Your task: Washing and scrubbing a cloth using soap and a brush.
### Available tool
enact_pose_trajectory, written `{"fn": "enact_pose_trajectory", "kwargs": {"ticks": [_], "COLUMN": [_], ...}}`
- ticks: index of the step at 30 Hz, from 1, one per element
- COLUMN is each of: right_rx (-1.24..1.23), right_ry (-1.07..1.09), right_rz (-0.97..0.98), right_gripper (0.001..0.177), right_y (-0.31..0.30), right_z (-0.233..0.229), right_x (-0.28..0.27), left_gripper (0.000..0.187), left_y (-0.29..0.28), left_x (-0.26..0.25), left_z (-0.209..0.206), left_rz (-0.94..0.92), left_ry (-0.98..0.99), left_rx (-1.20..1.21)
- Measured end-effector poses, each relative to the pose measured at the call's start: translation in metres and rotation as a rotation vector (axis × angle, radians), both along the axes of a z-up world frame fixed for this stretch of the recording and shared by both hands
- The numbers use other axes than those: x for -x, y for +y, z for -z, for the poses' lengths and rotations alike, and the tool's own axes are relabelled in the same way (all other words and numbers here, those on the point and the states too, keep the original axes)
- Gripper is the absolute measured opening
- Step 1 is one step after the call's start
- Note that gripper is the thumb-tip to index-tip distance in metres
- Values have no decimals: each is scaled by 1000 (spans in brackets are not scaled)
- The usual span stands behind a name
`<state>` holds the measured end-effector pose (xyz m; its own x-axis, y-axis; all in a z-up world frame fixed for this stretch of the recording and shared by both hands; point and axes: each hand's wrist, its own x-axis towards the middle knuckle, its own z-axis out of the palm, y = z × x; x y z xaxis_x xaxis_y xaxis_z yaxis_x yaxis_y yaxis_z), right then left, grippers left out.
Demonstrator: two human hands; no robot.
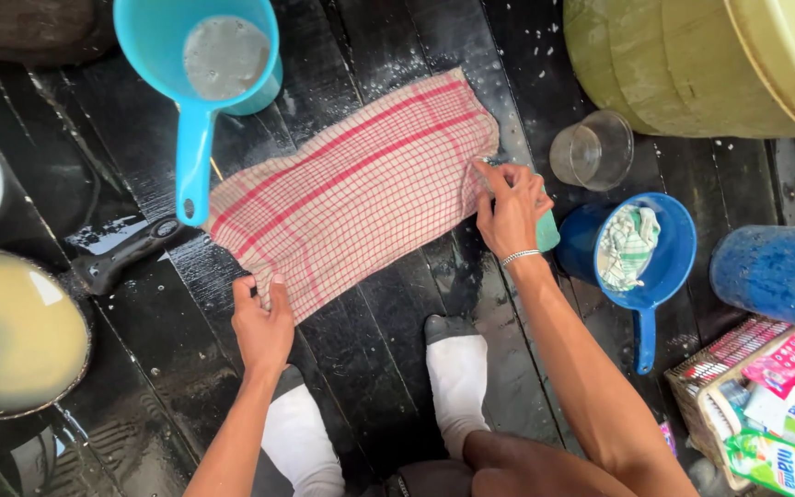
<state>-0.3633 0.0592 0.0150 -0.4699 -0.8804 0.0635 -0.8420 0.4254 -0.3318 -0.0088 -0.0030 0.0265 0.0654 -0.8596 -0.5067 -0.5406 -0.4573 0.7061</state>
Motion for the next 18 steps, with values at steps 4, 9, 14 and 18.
{"fn": "enact_pose_trajectory", "kwargs": {"ticks": [4,9,14,18], "right_rx": [29,52,-148,-109], "right_ry": [-20,-274,-213,-330], "right_rz": [-1,148,129,193], "right_gripper": [49,50,24,13], "right_y": [-5,-15,-2,13], "right_z": [1,2,-2,-18], "right_x": [0,4,25,36], "left_gripper": [33,32,34,34], "left_y": [3,-1,0,1], "left_x": [-6,-2,-4,-5], "left_z": [14,5,8,10], "left_rz": [19,2,-12,-13], "left_ry": [18,17,31,48], "left_rx": [63,-38,-25,-16]}}
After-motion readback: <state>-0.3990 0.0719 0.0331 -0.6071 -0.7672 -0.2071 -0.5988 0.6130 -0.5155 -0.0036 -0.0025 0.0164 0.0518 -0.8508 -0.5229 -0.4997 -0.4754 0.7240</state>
